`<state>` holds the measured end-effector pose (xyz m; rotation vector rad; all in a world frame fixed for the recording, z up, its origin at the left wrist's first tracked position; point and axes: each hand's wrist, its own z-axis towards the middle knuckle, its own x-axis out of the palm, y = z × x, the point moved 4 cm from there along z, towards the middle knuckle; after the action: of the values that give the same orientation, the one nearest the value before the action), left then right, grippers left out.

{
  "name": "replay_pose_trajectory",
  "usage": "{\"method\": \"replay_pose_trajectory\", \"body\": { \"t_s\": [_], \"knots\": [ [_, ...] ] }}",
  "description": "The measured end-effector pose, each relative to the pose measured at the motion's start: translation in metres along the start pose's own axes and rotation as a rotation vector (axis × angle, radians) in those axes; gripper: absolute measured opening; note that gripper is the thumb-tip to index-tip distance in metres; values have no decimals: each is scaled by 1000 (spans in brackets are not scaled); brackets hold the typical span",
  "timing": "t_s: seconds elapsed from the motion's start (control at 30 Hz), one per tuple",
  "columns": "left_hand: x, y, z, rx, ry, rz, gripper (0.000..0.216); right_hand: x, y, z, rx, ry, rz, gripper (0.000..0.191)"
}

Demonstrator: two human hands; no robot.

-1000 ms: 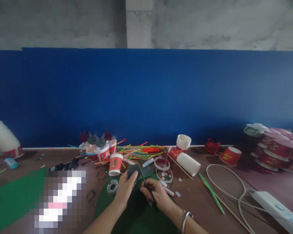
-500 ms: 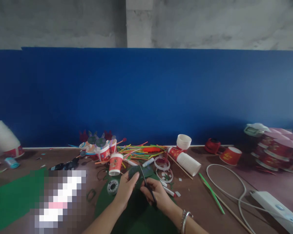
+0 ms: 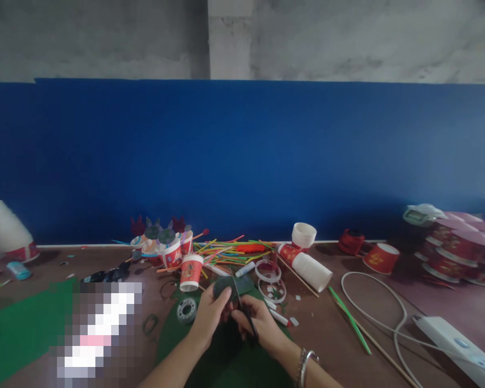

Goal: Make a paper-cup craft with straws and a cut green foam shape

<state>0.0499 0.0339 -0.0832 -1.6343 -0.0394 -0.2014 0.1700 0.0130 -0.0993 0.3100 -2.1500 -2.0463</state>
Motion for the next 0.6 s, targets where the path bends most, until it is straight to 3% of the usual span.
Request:
{"method": "replay_pose_trajectory", "body": {
  "t_s": [0.27,0.6],
  "knots": [
    [2,0,-2,-18,10,-25,37,1,6,-2,-54,10,15,37],
    [-1,2,0,-41,14,-21,38,-1,6,-2,-2,-10,-48,36]
  ]
}}
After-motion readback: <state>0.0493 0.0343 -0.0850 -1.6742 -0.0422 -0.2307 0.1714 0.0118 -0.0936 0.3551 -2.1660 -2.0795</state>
